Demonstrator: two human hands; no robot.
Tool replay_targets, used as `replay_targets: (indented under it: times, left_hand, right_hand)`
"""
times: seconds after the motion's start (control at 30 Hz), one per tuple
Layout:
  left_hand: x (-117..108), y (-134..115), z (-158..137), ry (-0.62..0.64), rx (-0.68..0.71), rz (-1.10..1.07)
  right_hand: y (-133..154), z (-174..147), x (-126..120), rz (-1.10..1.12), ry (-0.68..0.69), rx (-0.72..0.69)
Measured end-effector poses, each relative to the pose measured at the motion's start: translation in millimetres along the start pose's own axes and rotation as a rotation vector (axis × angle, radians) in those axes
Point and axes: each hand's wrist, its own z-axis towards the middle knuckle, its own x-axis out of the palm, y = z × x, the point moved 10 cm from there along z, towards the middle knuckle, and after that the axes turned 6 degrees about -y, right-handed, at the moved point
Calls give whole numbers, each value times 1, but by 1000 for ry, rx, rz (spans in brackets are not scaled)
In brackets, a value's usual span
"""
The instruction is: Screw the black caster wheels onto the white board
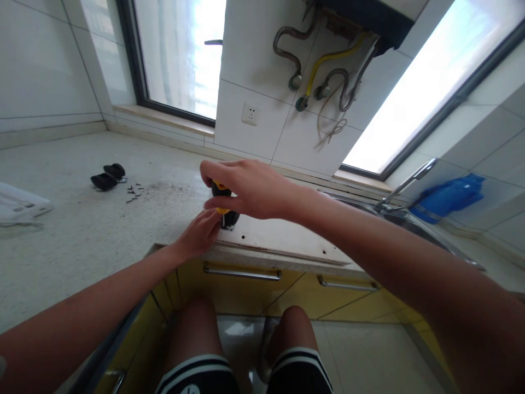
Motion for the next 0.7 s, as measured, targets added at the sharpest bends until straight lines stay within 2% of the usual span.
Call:
replay_targets:
  times: [0.07,0.1,0.17,0.23,0.3,0.37,0.4,0.47,0.57,0.63,0.7]
  left_hand:
    - [2,1,-1,5,-1,-6]
    - [2,2,-1,7,-4,-6]
    - [2,3,-2,4,-16,12]
    - [1,3,-2,-1,-18,24]
    - [1,0,-1,4,-3,12]
    - [0,-3,-1,12,9,-8]
    - [0,-4,-1,19,7,-14]
    - [0,-4,0,31,-6,-16]
    - [0,-4,0,35,-15,-14]
    - [0,-3,0,32,-6,-11]
    - [2,-2,-1,34,5,-3]
  right_hand:
    - [-11,0,-8,-71,-91,136]
    - [-13,0,-7,-84,-81,168]
    - [-10,0,2,-45,8,119]
    - [1,-3,9,63,51,-12]
    - [2,-7,7,141,-51,-58]
    - [-14,-13,0,95,-211,75]
    - [-23,-16,-1,57,-241,151]
    - [-29,-19,3,55,-172,188]
    - [-12,-18,6,184,-16,7]
    - [-10,-17,2,168,-52,-2]
    - [-19,-18,-5,59,-158,130]
